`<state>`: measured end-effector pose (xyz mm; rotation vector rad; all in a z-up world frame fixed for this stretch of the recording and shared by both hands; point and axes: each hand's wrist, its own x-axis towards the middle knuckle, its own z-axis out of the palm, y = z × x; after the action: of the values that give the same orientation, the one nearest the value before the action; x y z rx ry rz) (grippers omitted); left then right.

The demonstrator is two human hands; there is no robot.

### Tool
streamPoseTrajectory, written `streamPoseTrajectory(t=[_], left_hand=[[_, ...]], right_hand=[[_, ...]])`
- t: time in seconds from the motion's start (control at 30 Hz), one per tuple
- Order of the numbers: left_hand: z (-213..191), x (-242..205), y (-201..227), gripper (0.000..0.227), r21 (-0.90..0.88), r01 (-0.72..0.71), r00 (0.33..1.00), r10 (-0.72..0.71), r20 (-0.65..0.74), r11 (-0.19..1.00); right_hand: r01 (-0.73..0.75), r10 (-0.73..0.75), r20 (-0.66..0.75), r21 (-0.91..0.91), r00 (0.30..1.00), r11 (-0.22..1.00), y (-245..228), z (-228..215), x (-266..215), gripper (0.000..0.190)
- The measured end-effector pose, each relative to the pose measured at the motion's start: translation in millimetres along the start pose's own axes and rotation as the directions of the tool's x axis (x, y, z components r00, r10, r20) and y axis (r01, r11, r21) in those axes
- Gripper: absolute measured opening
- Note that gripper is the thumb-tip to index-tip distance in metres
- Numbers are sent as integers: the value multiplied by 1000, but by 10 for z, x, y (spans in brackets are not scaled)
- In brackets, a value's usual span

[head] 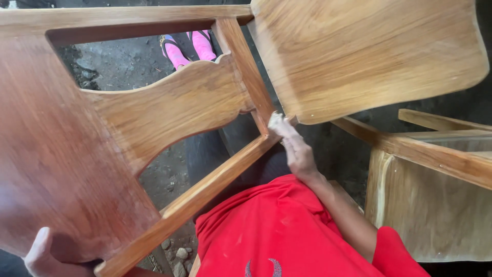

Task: The person wipes the surface of a wooden chair with a cloth. They hold the chair with one hand while scrubbing the backrest and seat with the other hand.

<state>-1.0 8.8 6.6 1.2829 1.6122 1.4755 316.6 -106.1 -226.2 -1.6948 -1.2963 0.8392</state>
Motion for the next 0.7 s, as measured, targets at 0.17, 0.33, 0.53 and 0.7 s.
streamPoseTrajectory(t=[0.17,0.33,0.53,0.7], left_hand=[[133,-3,254,65,-160,226,968,-240,-70,961],[178,-21,274,63,-98,192,968,-205,-143,976],[544,-288,657,20,141,5,986,18,-163,990],[279,-438,443,26,444,-291,950,312,29,847]], right_hand=[[230,-215,163,-74,963,970,197,170,46,46],[466,-438,158,-313,885,828,430,334,475,46],[483,-418,255,-307,872,820,294,108,138,62],[508,-455,229,-328,861,796,418,261,373,43]])
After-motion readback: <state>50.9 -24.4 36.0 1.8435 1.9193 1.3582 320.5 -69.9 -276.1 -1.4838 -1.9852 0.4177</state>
